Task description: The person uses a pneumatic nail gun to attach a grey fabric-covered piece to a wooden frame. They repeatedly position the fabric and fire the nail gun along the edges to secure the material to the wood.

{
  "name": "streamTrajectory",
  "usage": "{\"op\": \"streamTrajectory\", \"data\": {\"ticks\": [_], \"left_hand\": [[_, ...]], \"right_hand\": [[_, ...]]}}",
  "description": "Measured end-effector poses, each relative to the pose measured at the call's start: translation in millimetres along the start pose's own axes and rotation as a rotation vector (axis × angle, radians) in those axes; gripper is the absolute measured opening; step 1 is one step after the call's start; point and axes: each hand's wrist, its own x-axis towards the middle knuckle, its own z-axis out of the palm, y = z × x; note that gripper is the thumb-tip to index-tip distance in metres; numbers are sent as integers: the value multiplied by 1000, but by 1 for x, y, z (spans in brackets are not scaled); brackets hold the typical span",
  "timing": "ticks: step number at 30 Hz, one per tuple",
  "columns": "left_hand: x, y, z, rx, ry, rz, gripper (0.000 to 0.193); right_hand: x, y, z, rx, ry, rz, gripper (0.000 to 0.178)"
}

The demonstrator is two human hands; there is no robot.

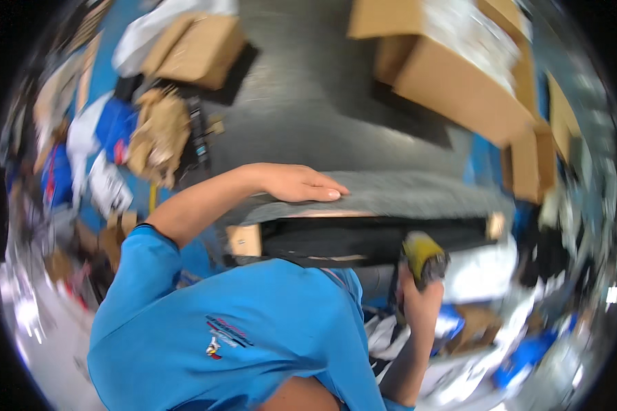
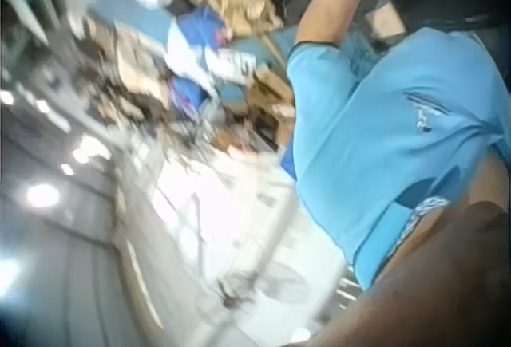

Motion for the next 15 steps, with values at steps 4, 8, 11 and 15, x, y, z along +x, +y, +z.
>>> {"op": "streamTrajectory", "data": {"ticks": [4, 8, 11, 15], "left_hand": [[-126, -62, 4, -124, 503, -350, 58], [-212, -148, 84, -369, 972, -363, 58], [-206, -129, 128, -335, 1025, -206, 61], [-166, -129, 147, -318, 908, 62, 63]], "right_hand": [[-4, -24, 10, -187, -233, 11, 33], [5, -59, 47, -455, -472, -117, 38], [5, -76, 86, -573, -565, -212, 36], [-20, -94, 131, -714, -581, -320, 32]]}}
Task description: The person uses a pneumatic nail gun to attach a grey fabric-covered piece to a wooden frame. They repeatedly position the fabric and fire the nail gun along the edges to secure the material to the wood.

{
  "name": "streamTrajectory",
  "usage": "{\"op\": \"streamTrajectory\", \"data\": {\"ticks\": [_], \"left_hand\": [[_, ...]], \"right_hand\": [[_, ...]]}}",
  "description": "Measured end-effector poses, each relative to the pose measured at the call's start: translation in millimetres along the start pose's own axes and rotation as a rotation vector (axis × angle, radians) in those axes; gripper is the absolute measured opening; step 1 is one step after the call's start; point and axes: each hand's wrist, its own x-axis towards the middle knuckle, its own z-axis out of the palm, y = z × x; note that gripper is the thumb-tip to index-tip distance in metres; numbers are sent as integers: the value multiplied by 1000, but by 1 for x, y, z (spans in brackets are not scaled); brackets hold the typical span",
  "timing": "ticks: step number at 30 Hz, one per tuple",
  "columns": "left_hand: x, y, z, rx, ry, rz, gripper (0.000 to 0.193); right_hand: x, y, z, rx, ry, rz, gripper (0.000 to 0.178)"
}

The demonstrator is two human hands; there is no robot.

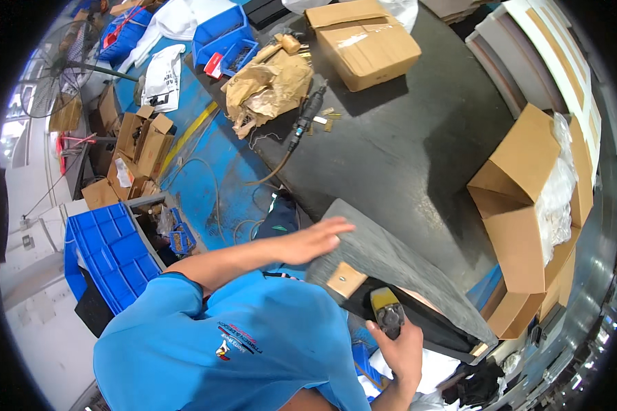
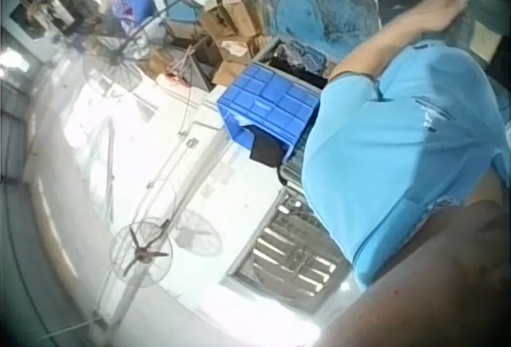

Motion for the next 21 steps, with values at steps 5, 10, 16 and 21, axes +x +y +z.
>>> {"op": "streamTrajectory", "data": {"ticks": [5, 10, 16, 21], "left_hand": [[-9, 8, -70, 83, -214, 43, 63], [-36, -66, -160, 264, -61, -110, 54], [-100, -162, -281, 320, 385, -289, 41], [-129, -185, -386, -315, 709, -429, 28]], "right_hand": [[-8, -70, 40, 183, 90, 283, 30], [-19, -88, 61, 287, 198, 312, 30], [-13, -102, 74, 229, 246, 326, 33], [-5, -111, 79, 296, 276, 304, 36]]}}
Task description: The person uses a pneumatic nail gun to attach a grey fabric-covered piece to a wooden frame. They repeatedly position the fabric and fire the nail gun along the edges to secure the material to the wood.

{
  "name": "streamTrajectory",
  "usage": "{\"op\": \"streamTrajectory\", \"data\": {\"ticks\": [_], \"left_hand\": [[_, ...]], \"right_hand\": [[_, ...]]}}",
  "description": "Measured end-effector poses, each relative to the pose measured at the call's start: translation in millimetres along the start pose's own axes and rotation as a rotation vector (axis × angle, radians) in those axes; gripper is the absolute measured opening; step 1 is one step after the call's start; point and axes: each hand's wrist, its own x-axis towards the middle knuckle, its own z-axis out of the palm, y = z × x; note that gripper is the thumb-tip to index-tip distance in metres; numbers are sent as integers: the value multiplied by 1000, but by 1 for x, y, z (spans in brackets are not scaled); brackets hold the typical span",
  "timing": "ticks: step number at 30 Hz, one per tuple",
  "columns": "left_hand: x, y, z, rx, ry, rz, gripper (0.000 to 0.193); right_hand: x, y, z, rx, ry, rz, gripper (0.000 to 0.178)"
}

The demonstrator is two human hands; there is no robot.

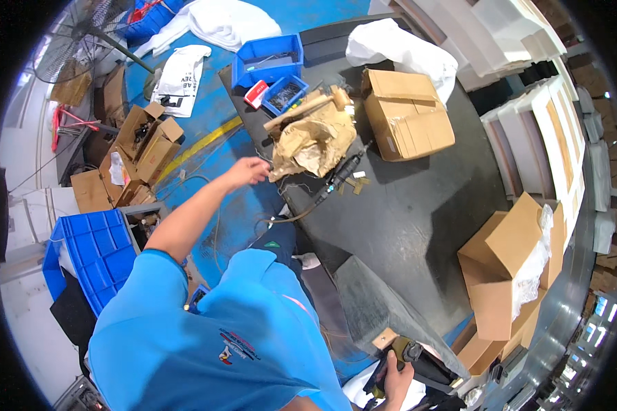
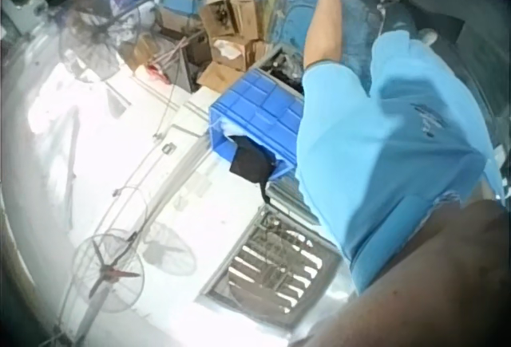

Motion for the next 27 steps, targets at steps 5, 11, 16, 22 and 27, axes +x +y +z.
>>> {"op": "streamTrajectory", "data": {"ticks": [5, 11, 16, 22, 27], "left_hand": [[128, 22, -82, -198, 304, -86, 29], [304, -7, -135, 302, 746, 6, 70], [346, -9, -156, -413, 333, -216, 41], [364, -5, -173, 534, 713, -235, 26], [372, -26, -193, 855, 671, -93, 24]], "right_hand": [[0, 7, 36, 11, 186, 19, 44], [-4, -6, 62, -132, 392, 92, 61], [8, 12, 65, -95, 434, 106, 65], [40, 46, 55, -107, 483, 294, 60], [37, 72, 38, -136, 416, 329, 57]]}}
